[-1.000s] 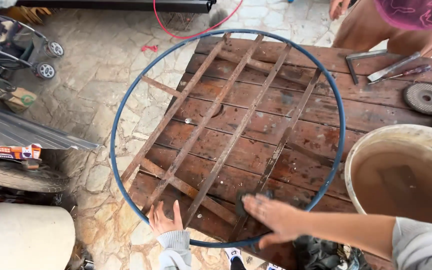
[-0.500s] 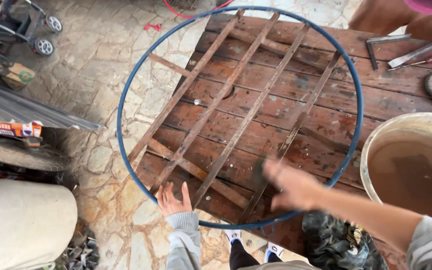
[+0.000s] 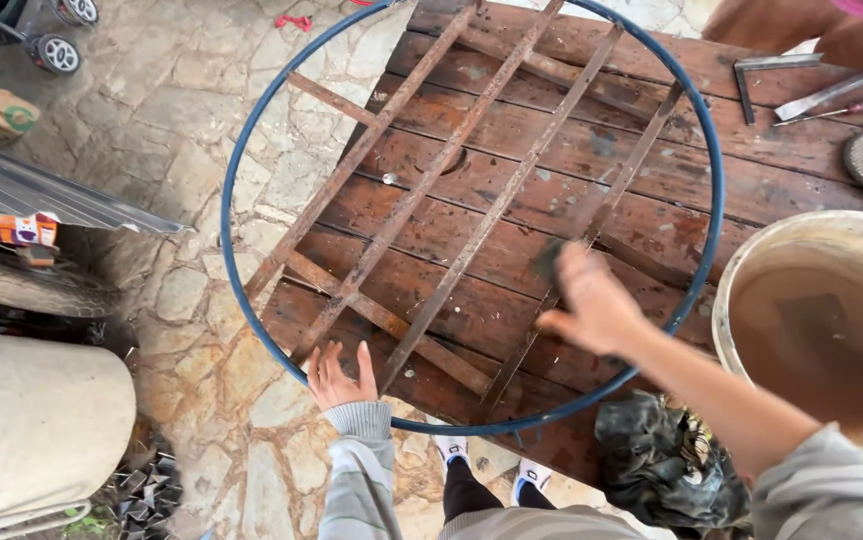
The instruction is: Cleaning a circular metal frame with a sponge and liquid solution
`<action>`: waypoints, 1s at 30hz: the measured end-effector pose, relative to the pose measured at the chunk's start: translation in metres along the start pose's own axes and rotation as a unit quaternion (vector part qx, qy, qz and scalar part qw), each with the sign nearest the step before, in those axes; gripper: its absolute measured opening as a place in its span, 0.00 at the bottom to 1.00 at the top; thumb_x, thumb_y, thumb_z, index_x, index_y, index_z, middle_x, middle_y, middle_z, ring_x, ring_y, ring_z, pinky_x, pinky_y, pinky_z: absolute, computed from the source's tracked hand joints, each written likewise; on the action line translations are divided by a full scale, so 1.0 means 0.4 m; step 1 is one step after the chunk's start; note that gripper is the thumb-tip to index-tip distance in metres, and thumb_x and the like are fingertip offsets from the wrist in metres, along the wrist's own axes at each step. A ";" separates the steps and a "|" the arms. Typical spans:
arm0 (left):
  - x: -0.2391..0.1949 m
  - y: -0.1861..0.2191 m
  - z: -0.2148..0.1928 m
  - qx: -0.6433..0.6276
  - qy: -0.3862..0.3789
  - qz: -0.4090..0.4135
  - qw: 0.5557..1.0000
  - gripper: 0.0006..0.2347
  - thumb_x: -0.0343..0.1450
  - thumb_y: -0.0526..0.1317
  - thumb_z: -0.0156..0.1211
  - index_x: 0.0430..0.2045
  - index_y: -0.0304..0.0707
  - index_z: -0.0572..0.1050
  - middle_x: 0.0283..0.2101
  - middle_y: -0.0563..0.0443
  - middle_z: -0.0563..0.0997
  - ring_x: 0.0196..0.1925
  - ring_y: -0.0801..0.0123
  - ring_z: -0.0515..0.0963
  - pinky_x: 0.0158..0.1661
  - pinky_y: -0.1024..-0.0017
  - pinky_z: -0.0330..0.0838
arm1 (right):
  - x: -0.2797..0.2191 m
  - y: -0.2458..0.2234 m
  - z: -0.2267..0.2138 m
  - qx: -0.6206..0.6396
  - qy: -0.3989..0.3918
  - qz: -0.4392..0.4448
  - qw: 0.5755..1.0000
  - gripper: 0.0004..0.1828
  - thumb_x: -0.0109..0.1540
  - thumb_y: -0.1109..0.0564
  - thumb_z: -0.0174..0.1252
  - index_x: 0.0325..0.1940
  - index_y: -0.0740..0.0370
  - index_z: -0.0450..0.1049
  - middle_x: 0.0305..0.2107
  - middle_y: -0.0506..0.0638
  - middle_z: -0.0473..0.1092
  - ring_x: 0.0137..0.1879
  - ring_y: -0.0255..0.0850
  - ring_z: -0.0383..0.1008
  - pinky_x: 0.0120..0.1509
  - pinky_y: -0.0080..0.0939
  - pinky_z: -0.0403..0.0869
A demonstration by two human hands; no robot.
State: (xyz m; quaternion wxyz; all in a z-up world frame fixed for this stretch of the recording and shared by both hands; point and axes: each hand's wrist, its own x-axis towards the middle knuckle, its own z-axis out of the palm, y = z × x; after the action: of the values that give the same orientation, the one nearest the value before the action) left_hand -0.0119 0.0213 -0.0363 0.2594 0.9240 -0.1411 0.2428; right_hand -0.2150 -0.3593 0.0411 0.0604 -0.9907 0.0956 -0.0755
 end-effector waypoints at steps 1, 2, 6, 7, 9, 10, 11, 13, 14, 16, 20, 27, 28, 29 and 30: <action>-0.005 0.006 -0.003 -0.001 0.000 -0.001 1.000 0.19 0.72 0.62 0.60 0.42 0.50 0.79 0.51 0.56 0.84 0.64 0.62 0.76 0.58 0.59 0.67 | -0.027 -0.060 0.028 -0.001 -0.001 0.000 1.000 0.60 0.60 0.20 0.48 0.74 0.75 0.53 0.70 0.77 0.53 0.77 0.65 0.53 0.83 0.62 0.49; -0.001 0.007 -0.008 -0.001 -0.004 -0.003 1.000 0.18 0.72 0.62 0.60 0.42 0.51 0.79 0.51 0.57 0.84 0.64 0.63 0.76 0.58 0.59 0.67 | -0.048 -0.125 0.060 0.033 -0.022 -0.073 0.997 0.61 0.60 0.17 0.47 0.76 0.71 0.51 0.71 0.73 0.51 0.78 0.63 0.50 0.83 0.60 0.48; 0.003 0.007 -0.014 0.002 -0.025 -0.007 1.000 0.19 0.73 0.61 0.59 0.43 0.50 0.79 0.52 0.57 0.84 0.64 0.64 0.76 0.58 0.61 0.67 | -0.091 -0.138 0.067 0.066 -0.085 -0.136 0.985 0.61 0.60 0.18 0.52 0.79 0.65 0.47 0.74 0.67 0.49 0.78 0.59 0.50 0.82 0.58 0.49; 0.013 0.007 -0.012 0.003 -0.025 -0.008 1.000 0.19 0.73 0.61 0.59 0.43 0.50 0.79 0.52 0.57 0.84 0.64 0.64 0.76 0.58 0.61 0.67 | -0.059 -0.072 0.069 0.067 -0.086 -0.137 0.984 0.61 0.60 0.18 0.52 0.79 0.65 0.47 0.74 0.67 0.49 0.78 0.59 0.50 0.82 0.58 0.49; 0.010 0.011 -0.012 -0.006 -0.003 -0.012 1.000 0.19 0.72 0.62 0.59 0.40 0.50 0.80 0.49 0.58 0.85 0.62 0.66 0.77 0.57 0.62 0.68 | -0.008 0.064 0.073 0.002 -0.051 -0.037 0.998 0.63 0.60 0.14 0.38 0.79 0.69 0.48 0.75 0.69 0.45 0.81 0.59 0.46 0.83 0.59 0.48; 0.004 0.011 -0.011 -0.005 -0.004 -0.018 1.000 0.19 0.72 0.62 0.59 0.40 0.50 0.80 0.49 0.58 0.85 0.62 0.66 0.77 0.57 0.62 0.68 | -0.014 0.019 0.042 0.000 -0.056 -0.041 0.998 0.63 0.60 0.14 0.38 0.79 0.69 0.48 0.75 0.69 0.45 0.81 0.59 0.46 0.83 0.59 0.48; -0.001 0.011 -0.010 -0.005 -0.006 -0.015 1.000 0.19 0.73 0.62 0.59 0.40 0.50 0.80 0.50 0.57 0.85 0.62 0.65 0.77 0.57 0.62 0.67 | -0.020 -0.025 0.011 0.061 -0.069 -0.062 0.994 0.63 0.58 0.17 0.48 0.78 0.70 0.48 0.74 0.70 0.46 0.80 0.61 0.45 0.83 0.60 0.45; 0.001 0.013 -0.007 -0.005 -0.006 -0.014 1.000 0.19 0.73 0.62 0.58 0.41 0.49 0.80 0.51 0.57 0.85 0.62 0.65 0.77 0.57 0.62 0.67 | -0.065 -0.137 0.001 0.122 -0.082 -0.085 0.985 0.65 0.56 0.19 0.58 0.78 0.70 0.48 0.73 0.71 0.48 0.79 0.63 0.45 0.84 0.60 0.43; 0.001 0.013 -0.007 -0.005 0.002 -0.011 1.000 0.18 0.73 0.62 0.59 0.40 0.50 0.80 0.50 0.57 0.85 0.62 0.65 0.77 0.56 0.62 0.68 | -0.112 -0.206 0.024 0.121 -0.109 -0.184 0.969 0.63 0.58 0.16 0.45 0.78 0.70 0.49 0.74 0.69 0.48 0.79 0.60 0.46 0.82 0.59 0.44; 0.004 0.009 -0.004 -0.004 0.009 -0.011 1.000 0.18 0.72 0.61 0.60 0.39 0.50 0.80 0.48 0.57 0.85 0.61 0.65 0.77 0.56 0.61 0.68 | -0.142 -0.233 0.027 0.120 -0.137 -0.283 0.942 0.64 0.61 0.12 0.33 0.78 0.70 0.49 0.74 0.68 0.48 0.80 0.58 0.46 0.81 0.58 0.45; 0.001 0.011 -0.009 -0.005 0.001 -0.012 1.000 0.17 0.72 0.62 0.60 0.39 0.51 0.80 0.49 0.58 0.85 0.61 0.66 0.77 0.57 0.61 0.68 | -0.075 -0.012 0.029 0.056 -0.110 -0.103 0.987 0.65 0.57 0.16 0.50 0.80 0.68 0.45 0.76 0.66 0.44 0.80 0.58 0.45 0.83 0.57 0.46; 0.003 0.012 -0.007 -0.016 0.008 -0.005 1.000 0.17 0.72 0.61 0.61 0.38 0.52 0.80 0.49 0.59 0.85 0.60 0.65 0.78 0.56 0.60 0.68 | -0.159 -0.300 0.016 0.171 -0.140 -0.275 0.936 0.63 0.61 0.14 0.36 0.76 0.73 0.52 0.72 0.71 0.53 0.77 0.60 0.53 0.79 0.59 0.51; 0.005 0.015 -0.011 -0.016 0.006 -0.005 1.000 0.17 0.72 0.61 0.61 0.38 0.52 0.80 0.49 0.59 0.85 0.60 0.65 0.78 0.56 0.60 0.68 | -0.116 -0.254 -0.043 0.172 -0.141 -0.273 0.936 0.63 0.61 0.14 0.36 0.76 0.73 0.52 0.72 0.71 0.53 0.77 0.60 0.53 0.79 0.59 0.51; 0.007 0.016 -0.015 -0.018 0.005 -0.004 1.000 0.17 0.72 0.61 0.61 0.38 0.51 0.80 0.49 0.59 0.85 0.60 0.65 0.78 0.56 0.60 0.68 | -0.074 -0.208 -0.101 0.157 -0.184 -0.122 0.963 0.63 0.50 0.21 0.58 0.76 0.62 0.54 0.70 0.63 0.58 0.75 0.56 0.57 0.79 0.56 0.55; 0.002 0.020 -0.020 -0.019 0.005 -0.006 1.000 0.17 0.73 0.61 0.60 0.39 0.51 0.80 0.49 0.59 0.85 0.60 0.65 0.77 0.57 0.59 0.67 | -0.032 -0.160 -0.162 0.136 -0.223 0.030 0.965 0.70 0.38 0.29 0.80 0.77 0.52 0.55 0.67 0.56 0.62 0.72 0.53 0.62 0.79 0.54 0.60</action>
State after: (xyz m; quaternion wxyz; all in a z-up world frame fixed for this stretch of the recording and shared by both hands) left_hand -0.0172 0.0190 -0.0267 0.2793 0.9184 -0.1390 0.2432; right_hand -0.2262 -0.3013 0.1114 0.2162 -0.9617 0.0979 0.1368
